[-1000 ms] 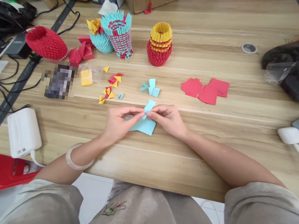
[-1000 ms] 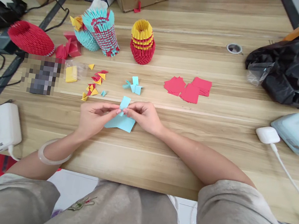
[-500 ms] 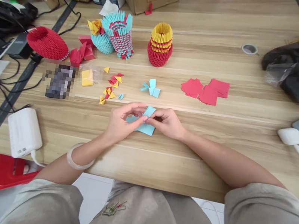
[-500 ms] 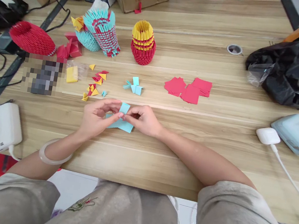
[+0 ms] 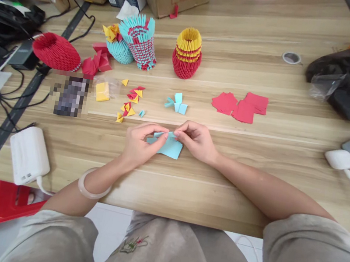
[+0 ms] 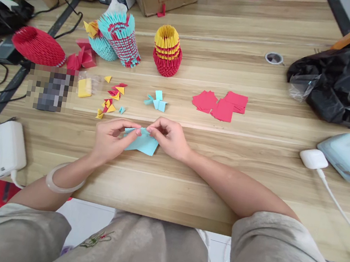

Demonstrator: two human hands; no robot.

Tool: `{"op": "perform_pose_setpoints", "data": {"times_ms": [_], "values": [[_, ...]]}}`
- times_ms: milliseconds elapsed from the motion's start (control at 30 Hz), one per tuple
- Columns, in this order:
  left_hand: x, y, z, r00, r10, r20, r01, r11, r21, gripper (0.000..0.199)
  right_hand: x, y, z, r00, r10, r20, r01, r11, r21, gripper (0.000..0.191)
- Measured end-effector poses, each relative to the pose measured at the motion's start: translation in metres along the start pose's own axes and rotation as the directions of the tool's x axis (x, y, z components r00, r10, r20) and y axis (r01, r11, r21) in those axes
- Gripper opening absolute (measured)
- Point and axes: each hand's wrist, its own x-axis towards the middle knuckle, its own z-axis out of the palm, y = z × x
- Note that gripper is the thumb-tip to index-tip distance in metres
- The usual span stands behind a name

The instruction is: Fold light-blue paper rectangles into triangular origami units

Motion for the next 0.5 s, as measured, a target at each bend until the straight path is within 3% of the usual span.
{"op": "perform_pose_setpoints", "data": {"times_ms": [167,300,500], "values": [[-0.0015,-0.0014,-0.0007,0.997,-0.074,-0.027,0.075,0.997,0.019,0.010,0.0001,0.0005,0.0000,0.996,-0.084,0.010,0.083,0.992,0.100,0.024],[-0.0002,-0.0021,-0.0009,0.998,-0.047,-0.034,0.047,0.999,0.007,0.009,0.0005,-0.0024,-0.0010,0.980,-0.182,0.077,0.174,0.980,0.101,0.017],[0.0032,0.0020,-0.0016,0.998,0.054,-0.019,-0.054,0.999,-0.006,0.007,0.0028,-0.0027,-0.0011,0.987,-0.139,0.083,0.119,0.971,0.206,0.013]]}}
